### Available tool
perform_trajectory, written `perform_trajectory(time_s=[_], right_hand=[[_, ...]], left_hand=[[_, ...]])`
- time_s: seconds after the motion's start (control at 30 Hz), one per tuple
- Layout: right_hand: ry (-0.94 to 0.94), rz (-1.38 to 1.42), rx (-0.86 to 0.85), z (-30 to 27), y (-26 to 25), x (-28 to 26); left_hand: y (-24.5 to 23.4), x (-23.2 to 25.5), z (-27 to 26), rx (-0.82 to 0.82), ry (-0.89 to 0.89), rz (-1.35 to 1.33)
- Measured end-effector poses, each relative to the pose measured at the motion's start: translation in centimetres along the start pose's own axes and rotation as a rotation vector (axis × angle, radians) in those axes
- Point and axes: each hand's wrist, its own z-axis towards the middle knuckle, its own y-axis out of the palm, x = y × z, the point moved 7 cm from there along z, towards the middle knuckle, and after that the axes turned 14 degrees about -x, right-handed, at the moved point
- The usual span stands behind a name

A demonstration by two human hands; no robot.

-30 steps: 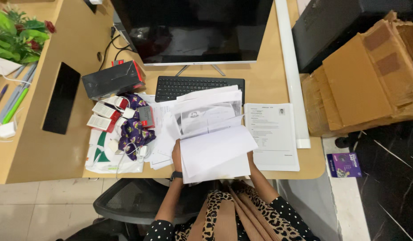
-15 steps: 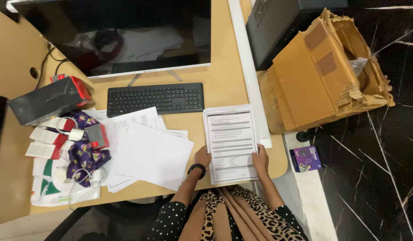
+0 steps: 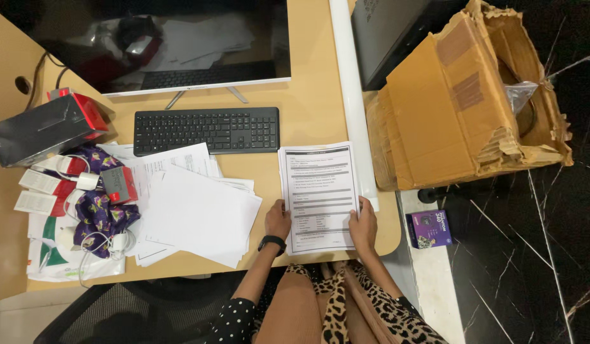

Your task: The person organizes and sorts various paper documents and forms on a desk by hand, moving sheets between different stacks.

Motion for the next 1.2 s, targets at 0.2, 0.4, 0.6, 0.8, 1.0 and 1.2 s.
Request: perform_trajectory(time_s=[0.2,0.4,0.6,0.8,1.0,1.2], right_hand=[[0.073,-0.112,0.035,-1.8,-1.4,0.6],[0.034,-0.004,0.008,-2.9,0.9,4.0],[-0.018,-0.083,0.003,-3.5,3.2,2.7],[0.154,-0.093,-0.018,-3.5,3.7,2.1],[-0.031,-0.217,0.140,-5.9,4.3,-6.6],[-0.318,-0.030,0.019,-12.1,12.9,-21.3]], left_hand=[[0.7,-3.5,-0.1,0.089,-0.028,0.033],[4.8,-6.7,1.4,-0.076,-0.088,-0.151],[5.4,-4.9,1.8,-0.043,-0.033,-0.027],[5.2,-3.9,1.0,-0.196,-0.080,-0.222],[-4.0,3.2,-4.0,-0.060,0.225,-0.055],[-19.5,10.4,-14.0,0.026,0.398,0.965]])
